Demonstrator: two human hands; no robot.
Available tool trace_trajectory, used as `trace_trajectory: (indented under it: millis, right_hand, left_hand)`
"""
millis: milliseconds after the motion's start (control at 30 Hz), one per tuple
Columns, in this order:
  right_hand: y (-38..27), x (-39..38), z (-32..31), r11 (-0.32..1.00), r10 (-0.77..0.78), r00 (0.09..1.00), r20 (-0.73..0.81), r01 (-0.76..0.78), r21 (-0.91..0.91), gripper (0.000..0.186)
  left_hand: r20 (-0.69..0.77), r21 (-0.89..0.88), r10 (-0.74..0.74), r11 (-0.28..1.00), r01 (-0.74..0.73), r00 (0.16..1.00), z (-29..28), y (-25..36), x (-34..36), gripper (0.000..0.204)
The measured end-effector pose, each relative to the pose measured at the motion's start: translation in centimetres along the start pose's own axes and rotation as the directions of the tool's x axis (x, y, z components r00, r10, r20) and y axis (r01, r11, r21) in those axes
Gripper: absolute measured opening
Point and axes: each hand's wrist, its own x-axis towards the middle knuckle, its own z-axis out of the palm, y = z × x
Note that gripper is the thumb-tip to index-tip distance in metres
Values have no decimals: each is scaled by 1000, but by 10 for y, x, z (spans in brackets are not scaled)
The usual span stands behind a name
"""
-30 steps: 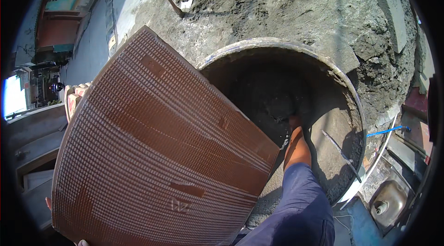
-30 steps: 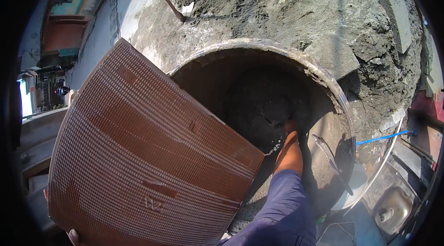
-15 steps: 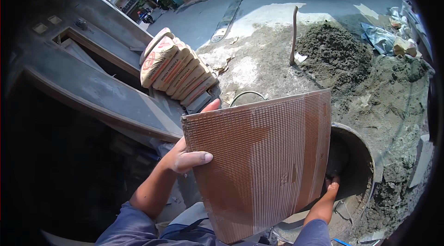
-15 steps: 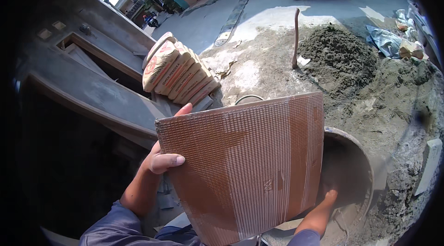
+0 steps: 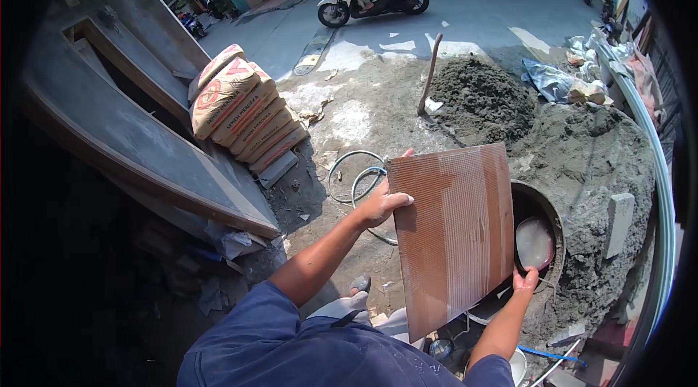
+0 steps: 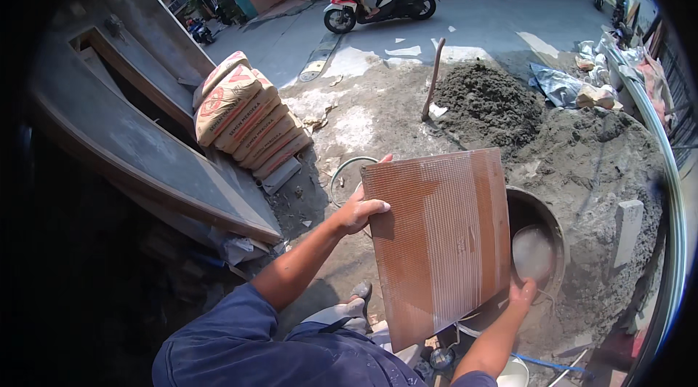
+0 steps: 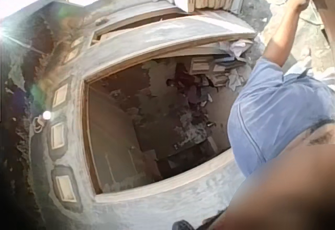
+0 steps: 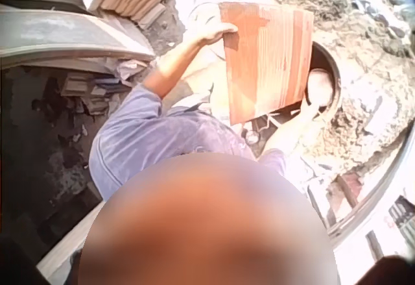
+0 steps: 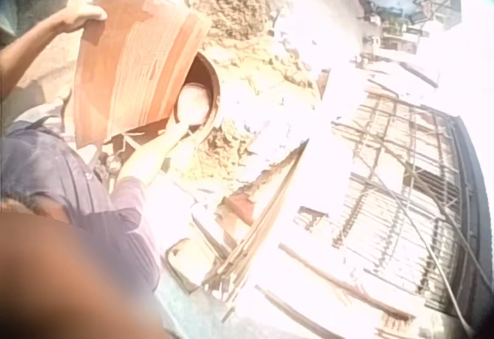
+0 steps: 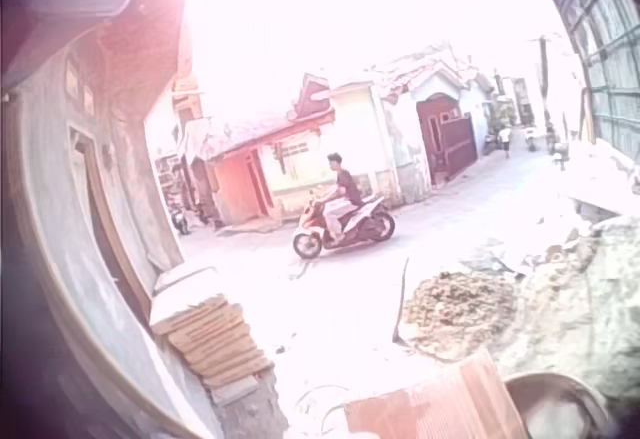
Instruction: Prepare tile by rinsing and apply it to a wall surface.
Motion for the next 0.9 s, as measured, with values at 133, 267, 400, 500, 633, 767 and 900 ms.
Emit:
trace_trajectory:
  millis: [133,267,400,500,633,767,900]
  right_hand:
    - [-4,-30,46,994,-88,990,-107,81,-70,43]
    - [-1,-21,20,991,-95,996,4,95,-91,50]
    - [-5,-33,15,990,-114,992,47,117,-78,54]
    - [-14,-36,23,995,-93,996,4,93,-37,53]
    - [-12,-49,26,993,-82,991,104,90,-76,56]
    - [-16,-70,29,988,-75,983,168,96,-123,53]
    - [-40,-89,43,940,-55,983,175,110,-324,32]
  left_hand:
    - [4,-227,17,974,-15,1000,-13,1,-7,89]
    - [72,-194,31,981,-17,997,-18,-15,0,90]
    - [66,-254,-8,967,25,998,-7,-12,-2,89]
    - [74,-282,-20,959,40,997,-8,-7,-2,87]
    - [35,-210,45,977,-36,998,3,5,-7,86]
    - [28,-183,35,983,-29,999,28,24,-9,84]
    - [55,-72,61,996,-57,997,43,29,3,83]
